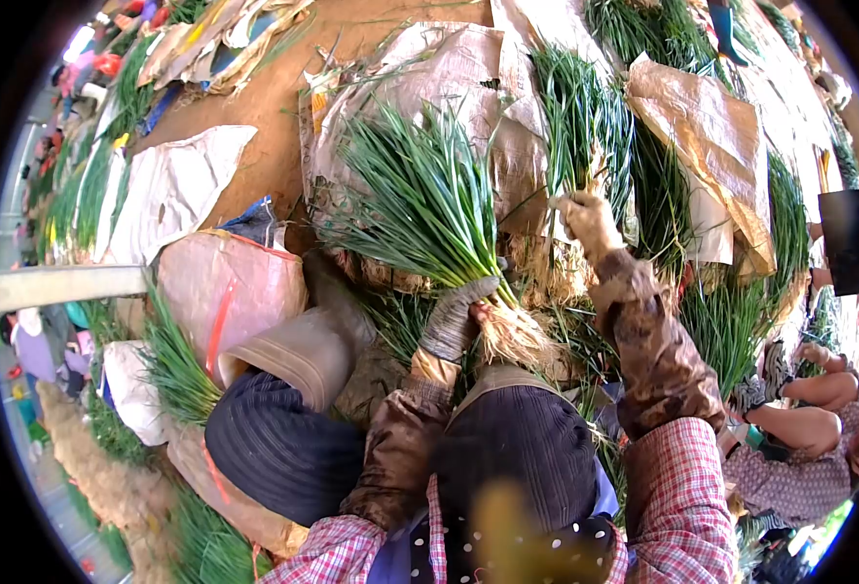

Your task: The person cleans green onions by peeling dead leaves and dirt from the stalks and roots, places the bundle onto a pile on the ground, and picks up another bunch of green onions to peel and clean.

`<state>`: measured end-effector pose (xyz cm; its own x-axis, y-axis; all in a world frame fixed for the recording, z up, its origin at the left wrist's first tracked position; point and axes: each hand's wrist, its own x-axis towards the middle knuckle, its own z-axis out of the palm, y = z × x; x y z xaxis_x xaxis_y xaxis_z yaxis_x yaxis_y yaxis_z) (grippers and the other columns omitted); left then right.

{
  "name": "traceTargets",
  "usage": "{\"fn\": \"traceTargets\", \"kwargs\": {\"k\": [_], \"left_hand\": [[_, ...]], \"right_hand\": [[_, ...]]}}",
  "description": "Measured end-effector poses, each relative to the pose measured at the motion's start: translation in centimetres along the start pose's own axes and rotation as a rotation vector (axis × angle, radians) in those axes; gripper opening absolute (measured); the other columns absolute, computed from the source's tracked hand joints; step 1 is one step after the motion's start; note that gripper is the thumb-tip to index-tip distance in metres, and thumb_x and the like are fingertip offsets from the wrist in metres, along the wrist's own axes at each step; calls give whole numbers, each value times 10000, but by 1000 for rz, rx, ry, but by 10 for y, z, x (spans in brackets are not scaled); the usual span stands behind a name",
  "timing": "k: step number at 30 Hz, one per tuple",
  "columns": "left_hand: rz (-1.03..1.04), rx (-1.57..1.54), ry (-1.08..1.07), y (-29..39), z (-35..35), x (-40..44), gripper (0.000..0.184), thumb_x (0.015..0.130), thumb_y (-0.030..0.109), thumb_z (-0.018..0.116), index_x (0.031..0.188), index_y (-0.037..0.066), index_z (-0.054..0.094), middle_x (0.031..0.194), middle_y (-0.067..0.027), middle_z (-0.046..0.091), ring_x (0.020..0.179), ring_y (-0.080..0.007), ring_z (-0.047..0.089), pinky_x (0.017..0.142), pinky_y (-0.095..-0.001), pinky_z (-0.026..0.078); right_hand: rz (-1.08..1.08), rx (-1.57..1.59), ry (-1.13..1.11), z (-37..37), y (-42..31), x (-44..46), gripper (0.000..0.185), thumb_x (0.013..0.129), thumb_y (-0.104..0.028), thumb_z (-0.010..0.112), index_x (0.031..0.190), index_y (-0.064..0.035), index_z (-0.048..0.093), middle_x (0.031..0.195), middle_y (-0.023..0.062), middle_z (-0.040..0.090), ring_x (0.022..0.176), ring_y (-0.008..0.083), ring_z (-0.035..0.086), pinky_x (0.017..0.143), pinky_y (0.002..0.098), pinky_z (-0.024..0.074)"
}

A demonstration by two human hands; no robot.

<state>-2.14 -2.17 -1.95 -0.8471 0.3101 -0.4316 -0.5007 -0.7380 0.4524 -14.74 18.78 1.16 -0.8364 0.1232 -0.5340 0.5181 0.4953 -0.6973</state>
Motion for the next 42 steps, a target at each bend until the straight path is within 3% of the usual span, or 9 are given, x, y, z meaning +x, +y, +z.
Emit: {"fn": "traceTargets", "kwargs": {"k": [2,6,12,23,27,30,35,39,42], "left_hand": [[-44,150,28,2,7,-2,419,737,175,740,1098,6,613,796,-28,637,516,-28,520,490,-151,469],[-109,152,115,-16,5,-2,248,708,174,772,870,41,640,692,-8,609,518,-74,535,483,-188,461],[-121,195,125,-15,3,1,209,727,140,758,874,49,641,707,-14,609,542,-74,525,481,-178,434],[23,245,111,-30,-22,8,319,773,189,730,1030,26,635,743,-9,602,541,-73,493,483,-194,421],[-80,198,163,-23,-36,12,304,783,166,717,1036,23,628,782,-9,628,607,-74,532,507,-186,436],[35,9,41,-5,-7,1,373,796,131,686,1126,15,559,985,-88,629,804,-147,601,700,-277,525],[55,-334,-178,-5,-13,1,439,808,165,684,1186,28,508,1083,-104,607,981,-228,603,891,-436,508],[48,-200,-127,-1,3,-5,475,797,209,697,1185,15,505,978,-70,600,929,-206,598,899,-413,497],[-6,-62,-74,-19,-24,8,479,783,171,708,1191,14,512,914,-68,637,809,-201,633,799,-402,546]], "right_hand": [[-101,25,-103,15,25,-10,239,852,-192,662,1018,-20,643,755,37,644,570,92,519,498,215,439],[-107,182,-186,56,61,-32,211,841,-161,674,1009,-36,650,923,94,681,836,163,631,772,271,519],[8,549,-225,68,47,-18,174,876,-173,642,957,-20,628,763,42,653,622,112,612,555,234,528],[176,570,-108,81,54,-35,174,862,-29,597,1001,74,604,888,184,668,670,187,663,554,266,562],[-61,-233,-191,90,84,-35,137,825,-11,633,959,4,658,864,130,676,632,159,625,578,263,556],[107,11,-69,77,129,-28,177,833,-92,637,983,-1,653,899,130,675,726,171,637,683,301,550],[-120,-916,-970,59,170,-52,191,805,-64,655,994,-61,679,925,114,687,820,181,651,752,301,531],[-438,-557,149,35,98,-22,174,824,-29,545,855,-81,708,781,91,654,758,192,616,661,295,525],[-176,-591,243,18,47,17,255,876,-257,619,992,-34,662,839,127,684,678,171,640,635,289,519]]}}
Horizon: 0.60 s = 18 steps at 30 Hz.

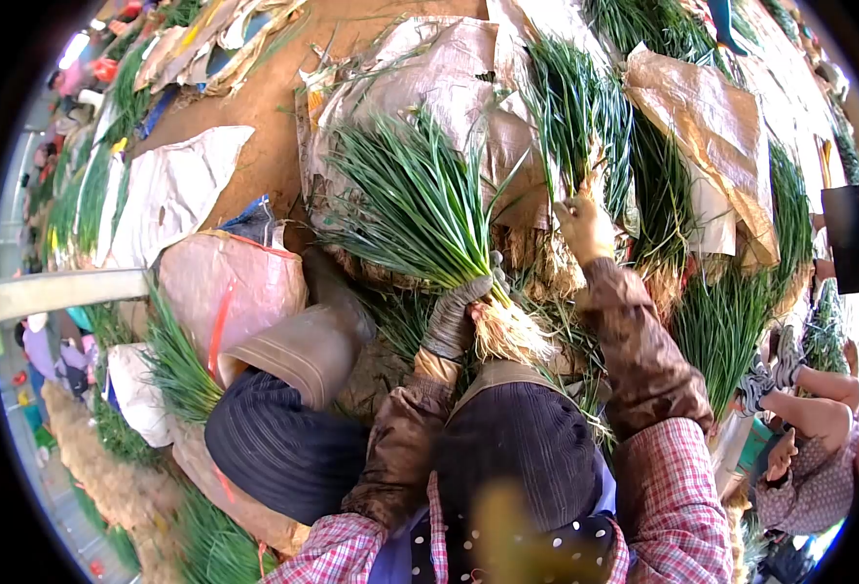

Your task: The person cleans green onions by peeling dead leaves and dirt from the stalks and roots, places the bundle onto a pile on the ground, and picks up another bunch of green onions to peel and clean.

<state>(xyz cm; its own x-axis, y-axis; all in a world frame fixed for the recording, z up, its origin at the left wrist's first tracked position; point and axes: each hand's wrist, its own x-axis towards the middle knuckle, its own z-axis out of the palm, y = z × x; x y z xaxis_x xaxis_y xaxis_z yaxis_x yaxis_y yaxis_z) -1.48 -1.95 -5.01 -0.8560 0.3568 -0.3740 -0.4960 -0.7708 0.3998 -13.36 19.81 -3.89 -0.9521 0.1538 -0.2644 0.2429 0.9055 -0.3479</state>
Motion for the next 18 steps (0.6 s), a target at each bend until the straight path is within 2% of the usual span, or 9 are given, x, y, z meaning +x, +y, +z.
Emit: {"fn": "traceTargets", "kwargs": {"k": [2,5,9,10,11,14,15,17,18], "left_hand": [[-5,9,24,-2,0,-1,471,777,154,708,1184,18,513,905,-68,637,798,-199,633,783,-400,550],[31,-85,-2,6,19,-7,459,774,128,704,1175,24,506,911,-57,618,827,-192,622,805,-401,537],[134,-279,-185,9,26,-6,451,787,116,690,1183,45,487,996,-57,598,958,-208,587,943,-440,461],[134,-276,-177,10,23,-6,460,792,127,688,1197,47,484,1041,-69,603,997,-216,583,952,-444,456],[135,-272,-171,11,21,-7,470,797,138,686,1210,49,481,1086,-81,608,1036,-224,579,962,-448,450],[108,-254,-25,17,39,-14,469,793,120,689,1215,65,493,1099,-117,615,1019,-249,601,935,-434,472],[83,-224,-25,16,37,-13,475,800,133,685,1224,60,486,1089,-113,620,1016,-246,605,937,-427,473],[29,-162,-20,13,28,-11,488,812,158,678,1242,51,472,1070,-107,630,1010,-241,613,939,-414,476],[10,-144,22,11,29,-12,472,807,148,684,1227,48,494,1062,-111,629,956,-228,626,873,-375,513]], "right_hand": [[2,200,-57,2,3,18,254,849,-199,657,1030,-21,654,829,127,679,675,187,634,641,306,518],[44,19,-123,28,9,40,235,851,-168,645,1038,-25,658,897,135,687,716,201,656,695,322,537],[-197,-60,-226,28,15,-42,198,876,-213,593,928,-54,698,829,127,697,620,212,655,633,327,552],[-398,-483,-431,48,36,-57,201,866,-215,593,968,-69,685,875,112,693,673,186,653,621,320,547],[-355,-430,-527,55,52,-84,250,853,-241,591,1035,-84,657,962,111,677,756,174,647,657,306,540],[-453,-604,-1259,58,66,-143,367,778,-261,668,1084,-59,649,1066,169,650,1037,275,611,838,353,496],[-616,-508,-1395,78,96,-140,332,786,-266,659,1045,-59,654,1025,169,658,985,287,622,816,355,502],[-662,-262,-586,46,97,-124,277,798,-289,656,954,-59,662,879,151,666,794,283,645,744,357,520],[-334,-244,-459,19,62,-109,264,831,-262,627,995,-55,648,846,146,667,723,287,633,708,372,520]]}}
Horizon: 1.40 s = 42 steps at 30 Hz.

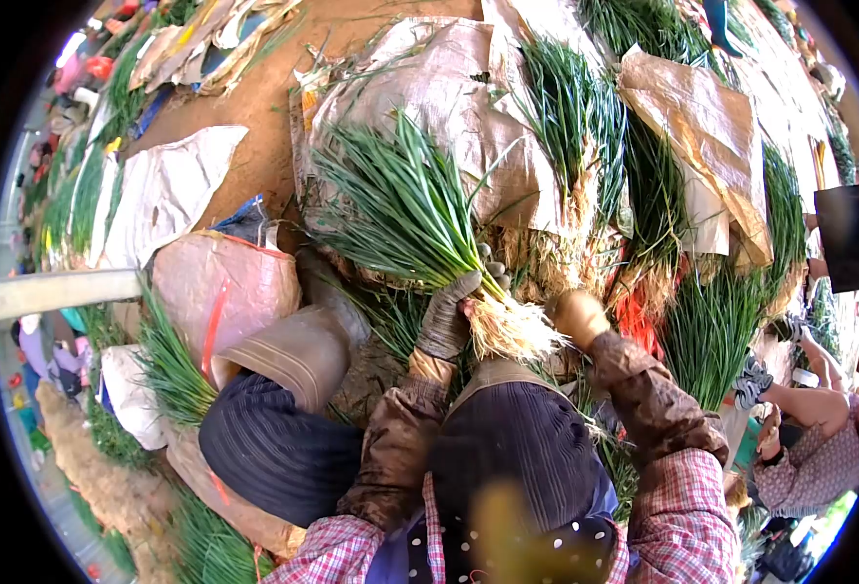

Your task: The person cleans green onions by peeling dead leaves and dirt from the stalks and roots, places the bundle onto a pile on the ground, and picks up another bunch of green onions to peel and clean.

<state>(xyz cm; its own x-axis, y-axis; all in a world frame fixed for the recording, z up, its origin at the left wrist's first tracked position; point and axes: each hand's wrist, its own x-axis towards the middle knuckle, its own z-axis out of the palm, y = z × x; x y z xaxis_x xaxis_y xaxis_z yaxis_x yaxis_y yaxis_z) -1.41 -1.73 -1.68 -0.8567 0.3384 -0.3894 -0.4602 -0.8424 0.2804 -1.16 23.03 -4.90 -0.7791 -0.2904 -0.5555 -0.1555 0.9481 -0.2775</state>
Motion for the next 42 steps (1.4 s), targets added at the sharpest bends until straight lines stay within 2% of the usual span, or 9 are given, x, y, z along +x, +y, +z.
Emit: {"fn": "traceTargets", "kwargs": {"k": [3,10,18,20,23,25,30,35,42], "left_hand": [[-38,59,-75,-8,-20,12,457,800,138,690,1210,42,514,1040,-104,629,914,-215,625,805,-355,533],[-54,219,34,-14,-6,13,344,794,118,690,1113,25,601,904,-62,646,703,-116,590,604,-222,499],[-95,206,152,-28,-33,14,282,779,129,697,1020,4,620,865,-77,659,665,-135,590,576,-248,483],[-106,163,128,-34,-60,22,311,781,136,691,1038,-7,591,881,-95,649,756,-189,619,652,-299,507],[-46,104,4,-12,5,0,456,799,190,677,1189,-5,541,974,-110,651,846,-247,643,756,-383,540],[-55,133,-3,-18,-16,8,441,805,206,663,1186,16,550,937,-100,651,842,-240,637,758,-379,537],[0,219,50,-17,-24,10,363,790,194,660,1087,-7,603,903,-93,656,792,-210,644,703,-315,532],[-121,102,72,-15,-24,10,273,771,142,728,996,27,623,764,-51,644,522,-110,524,449,-236,445],[-128,363,217,-23,-21,7,240,718,167,768,884,25,667,667,-42,610,538,-109,561,489,-213,469]], "right_hand": [[451,139,468,-60,-14,58,279,850,-255,627,1042,-53,626,788,148,669,638,278,630,646,376,522],[385,147,382,-50,-21,68,214,842,-309,654,851,-97,678,664,92,657,546,174,612,550,337,518],[-440,286,452,21,-20,14,305,826,-64,535,1121,-72,610,718,97,653,574,200,610,535,354,534],[33,177,264,-15,-16,30,373,874,-41,510,1240,-102,546,794,121,684,613,199,639,579,316,558],[219,78,530,-53,10,86,337,868,-169,577,1202,-122,563,655,139,630,517,251,593,509,366,503],[157,177,761,-67,23,114,322,831,-208,605,1142,-123,597,784,183,654,723,347,639,661,421,508],[432,6,301,-107,25,161,231,796,-224,667,983,-89,678,858,186,663,809,344,645,748,406,509],[201,462,158,-108,-29,86,336,852,-288,652,1020,3,648,870,138,681,765,185,636,701,336,529],[-84,833,247,-30,-52,45,123,875,-95,600,980,-62,654,917,70,684,807,126,623,761,220,525]]}}
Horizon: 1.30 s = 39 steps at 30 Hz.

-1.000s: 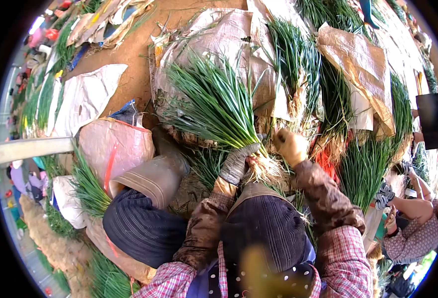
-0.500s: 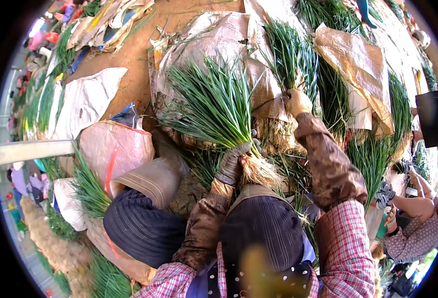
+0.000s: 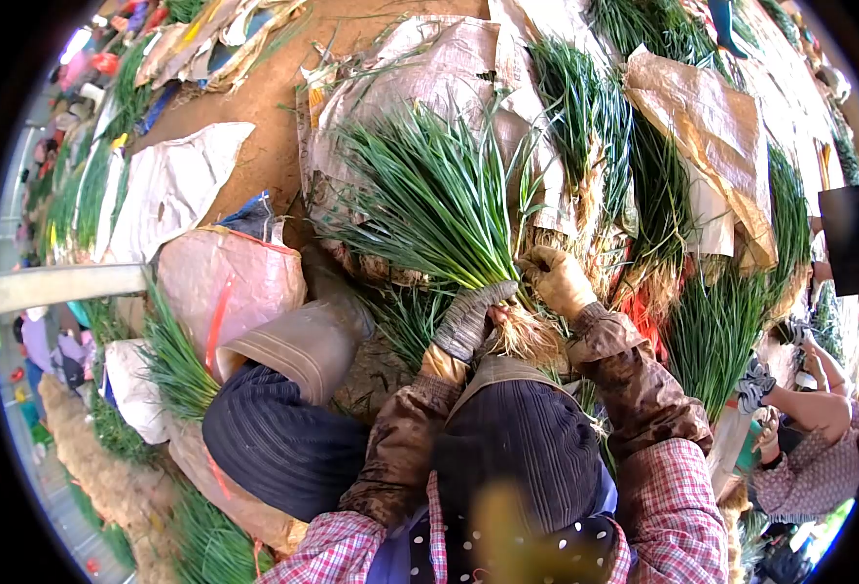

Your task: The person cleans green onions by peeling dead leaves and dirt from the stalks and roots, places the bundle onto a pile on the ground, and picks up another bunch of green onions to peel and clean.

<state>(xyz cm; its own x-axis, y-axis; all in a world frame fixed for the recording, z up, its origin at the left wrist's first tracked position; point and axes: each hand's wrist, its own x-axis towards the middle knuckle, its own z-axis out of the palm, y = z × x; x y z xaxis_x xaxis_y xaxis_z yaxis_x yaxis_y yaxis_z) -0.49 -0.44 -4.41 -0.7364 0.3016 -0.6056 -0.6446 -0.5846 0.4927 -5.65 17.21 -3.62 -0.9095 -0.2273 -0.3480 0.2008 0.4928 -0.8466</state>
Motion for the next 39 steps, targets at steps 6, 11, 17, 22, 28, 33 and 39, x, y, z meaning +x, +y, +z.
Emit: {"fn": "traceTargets", "kwargs": {"k": [6,11,17,22,28,33,39], "left_hand": [[107,-21,-31,-7,-7,10,183,736,155,762,827,38,654,668,-44,642,503,-117,581,444,-226,470],[80,106,5,-3,-4,9,226,733,168,765,875,29,658,721,-48,652,523,-113,584,455,-222,473],[13,162,16,4,-15,11,255,729,234,776,849,33,675,716,-51,657,538,-113,578,495,-219,474],[45,155,21,3,-13,10,250,721,224,775,854,36,678,715,-31,644,541,-104,549,516,-211,459],[72,57,70,5,-7,6,172,727,164,755,799,46,651,647,-23,598,521,-100,536,486,-212,439],[122,-7,23,-4,-16,8,216,749,190,756,861,32,661,661,-44,638,491,-122,572,448,-211,470],[137,-264,-89,18,24,-10,272,773,179,725,952,5,618,814,-86,644,658,-150,616,562,-236,507]], "right_hand": [[387,57,256,-18,17,38,318,874,-340,613,1004,-51,639,888,85,664,696,151,598,619,284,515],[390,214,175,-2,38,69,333,863,-355,624,990,-48,638,867,94,665,691,156,603,613,302,520],[457,64,68,8,-34,22,357,855,-227,652,1139,-19,592,1113,159,632,984,241,622,871,317,503],[329,259,23,19,-9,14,430,851,-281,673,1103,57,592,1029,180,656,922,230,622,812,310,490],[311,314,149,24,-1,11,363,847,-247,679,1051,48,624,917,144,680,828,184,620,743,292,487],[272,316,9,3,-47,-10,235,866,-152,631,1024,21,638,894,146,681,809,189,648,714,312,527],[543,905,153,9,18,7,236,916,-157,551,1058,30,577,956,155,670,811,223,669,667,336,576]]}}
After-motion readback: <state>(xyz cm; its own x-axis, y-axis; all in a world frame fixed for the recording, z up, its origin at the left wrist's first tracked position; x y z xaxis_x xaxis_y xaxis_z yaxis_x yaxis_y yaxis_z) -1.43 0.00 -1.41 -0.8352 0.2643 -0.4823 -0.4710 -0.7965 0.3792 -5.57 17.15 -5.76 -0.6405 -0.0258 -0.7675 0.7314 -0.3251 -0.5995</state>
